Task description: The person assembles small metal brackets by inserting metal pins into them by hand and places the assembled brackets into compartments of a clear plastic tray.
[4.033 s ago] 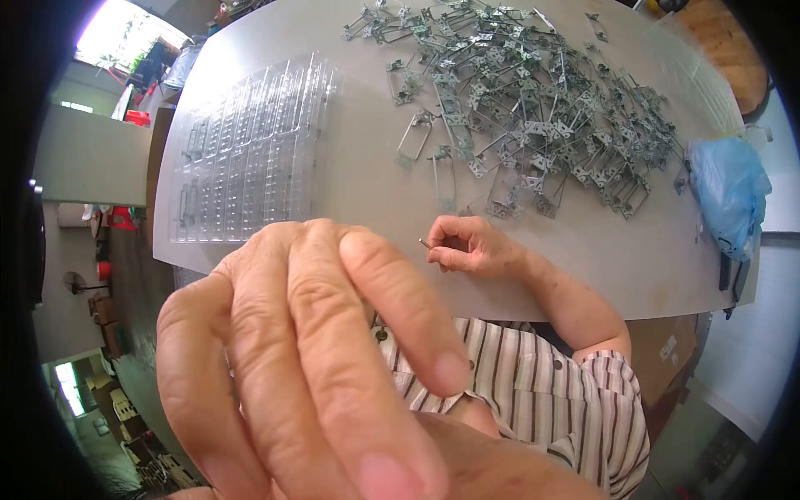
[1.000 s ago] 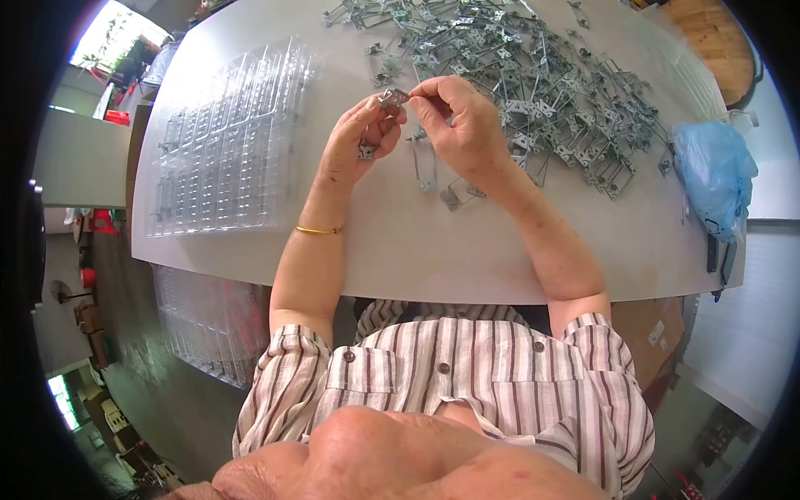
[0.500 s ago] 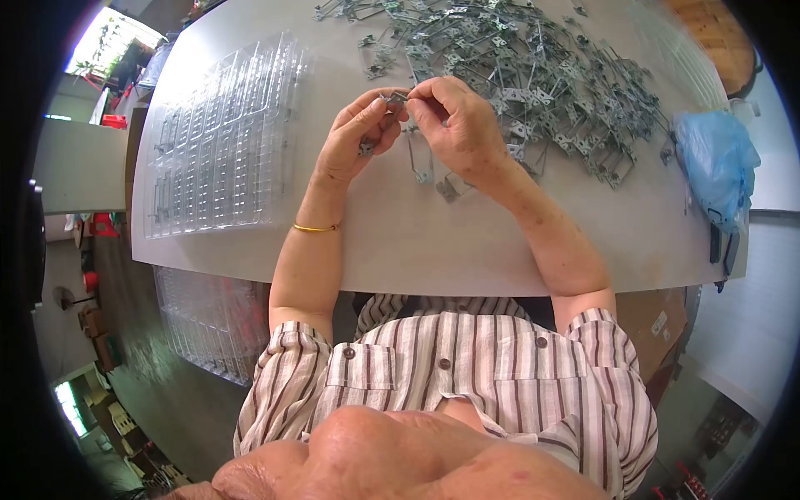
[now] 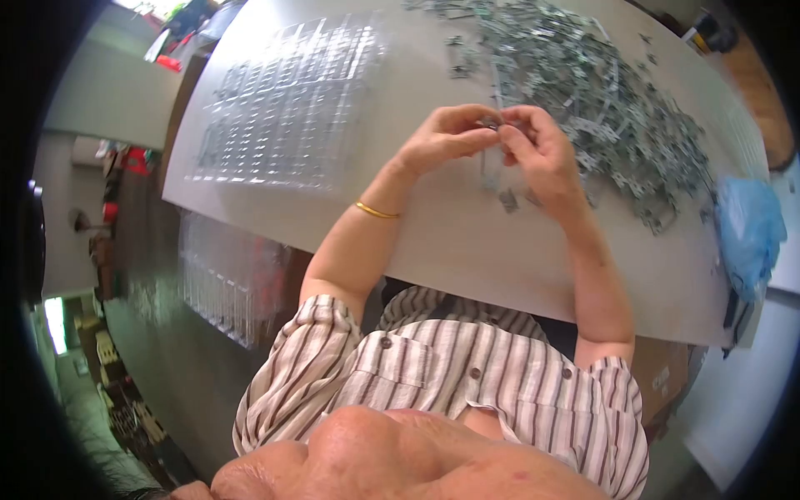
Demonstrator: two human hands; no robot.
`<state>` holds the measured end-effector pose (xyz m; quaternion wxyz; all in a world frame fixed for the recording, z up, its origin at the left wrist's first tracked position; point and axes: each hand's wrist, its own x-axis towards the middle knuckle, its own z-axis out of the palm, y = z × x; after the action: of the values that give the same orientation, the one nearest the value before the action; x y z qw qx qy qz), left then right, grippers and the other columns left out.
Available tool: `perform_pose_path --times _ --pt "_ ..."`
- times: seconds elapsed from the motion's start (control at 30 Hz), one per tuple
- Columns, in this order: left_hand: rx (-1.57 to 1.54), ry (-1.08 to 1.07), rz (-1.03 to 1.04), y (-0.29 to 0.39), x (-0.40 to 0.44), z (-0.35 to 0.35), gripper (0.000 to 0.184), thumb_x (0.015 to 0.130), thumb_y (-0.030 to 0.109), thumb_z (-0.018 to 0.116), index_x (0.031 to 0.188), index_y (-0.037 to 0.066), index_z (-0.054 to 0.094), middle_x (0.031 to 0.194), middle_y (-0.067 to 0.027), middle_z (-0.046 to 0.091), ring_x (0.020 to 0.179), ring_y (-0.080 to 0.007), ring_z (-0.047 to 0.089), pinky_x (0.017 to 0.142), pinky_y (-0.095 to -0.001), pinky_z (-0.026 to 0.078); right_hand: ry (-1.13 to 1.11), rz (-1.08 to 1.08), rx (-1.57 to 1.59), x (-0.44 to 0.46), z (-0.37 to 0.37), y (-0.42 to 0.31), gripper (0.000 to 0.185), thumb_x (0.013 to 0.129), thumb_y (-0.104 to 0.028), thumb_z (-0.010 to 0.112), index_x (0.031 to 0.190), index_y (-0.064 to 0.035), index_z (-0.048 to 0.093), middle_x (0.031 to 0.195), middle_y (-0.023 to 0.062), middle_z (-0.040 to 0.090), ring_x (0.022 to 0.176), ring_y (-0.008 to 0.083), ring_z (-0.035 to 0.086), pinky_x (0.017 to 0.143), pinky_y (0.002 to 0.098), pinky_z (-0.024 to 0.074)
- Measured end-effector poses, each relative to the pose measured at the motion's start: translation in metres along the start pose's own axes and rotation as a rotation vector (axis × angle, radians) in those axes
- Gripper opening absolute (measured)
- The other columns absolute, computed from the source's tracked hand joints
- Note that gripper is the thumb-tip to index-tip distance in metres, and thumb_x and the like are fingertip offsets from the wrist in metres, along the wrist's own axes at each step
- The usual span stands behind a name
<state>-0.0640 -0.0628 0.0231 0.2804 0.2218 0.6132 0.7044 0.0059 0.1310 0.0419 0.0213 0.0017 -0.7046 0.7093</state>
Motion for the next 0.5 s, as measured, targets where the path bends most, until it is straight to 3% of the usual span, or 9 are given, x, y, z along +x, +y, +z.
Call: perform_pose_path --times 0.1,0.23,0.33,0.5 --pt "0.002 -0.056 0.024 0.003 -0.001 0.002 0.044 0.092 0.027 0.081 0.126 0.001 0.068 0.094 0.0003 0.068 0.082 -0.0063 0.058 0.068 -0.0222 0.046 -0.115 0.09 0.007 -0.008 -0.011 -0.006 0.021 0.104 -0.015 0.064 0.119 -0.0007 0.066 0.089 0.0003 0.066 0.079 0.0077 0.061 0.072 0.0245 0.0532" --pt "0.053 -0.127 0.008 0.002 -0.002 0.005 0.046 0.089 0.029 0.084 0.121 -0.001 0.07 0.099 -0.0032 0.07 0.089 -0.0101 0.063 0.079 -0.0279 0.052 -0.111 0.132 0.057 -0.021 -0.018 -0.009 0.018 0.104 -0.019 0.066 0.116 -0.0055 0.069 0.089 -0.0008 0.066 0.077 0.0066 0.062 0.071 0.0237 0.0535" --pt "0.089 -0.146 0.008 0.0 -0.004 0.007 0.045 0.088 0.028 0.085 0.12 -0.001 0.071 0.104 -0.0057 0.071 0.092 -0.0125 0.063 0.084 -0.0299 0.053 -0.05 0.157 -0.154 -0.024 -0.017 -0.012 0.014 0.103 -0.02 0.068 0.11 -0.0079 0.071 0.084 -0.0043 0.064 0.074 0.0039 0.059 0.068 0.0217 0.05" --pt "0.29 -0.154 0.052 0.009 -0.009 0.012 0.04 0.087 0.025 0.084 0.117 0.001 0.073 0.103 -0.0044 0.072 0.087 -0.0116 0.061 0.079 -0.0286 0.052 0.077 -0.16 -0.326 -0.029 -0.011 -0.012 0.014 0.102 -0.02 0.069 0.103 -0.0061 0.069 0.077 -0.0076 0.059 0.07 0.0003 0.049 0.062 0.0198 0.0408"
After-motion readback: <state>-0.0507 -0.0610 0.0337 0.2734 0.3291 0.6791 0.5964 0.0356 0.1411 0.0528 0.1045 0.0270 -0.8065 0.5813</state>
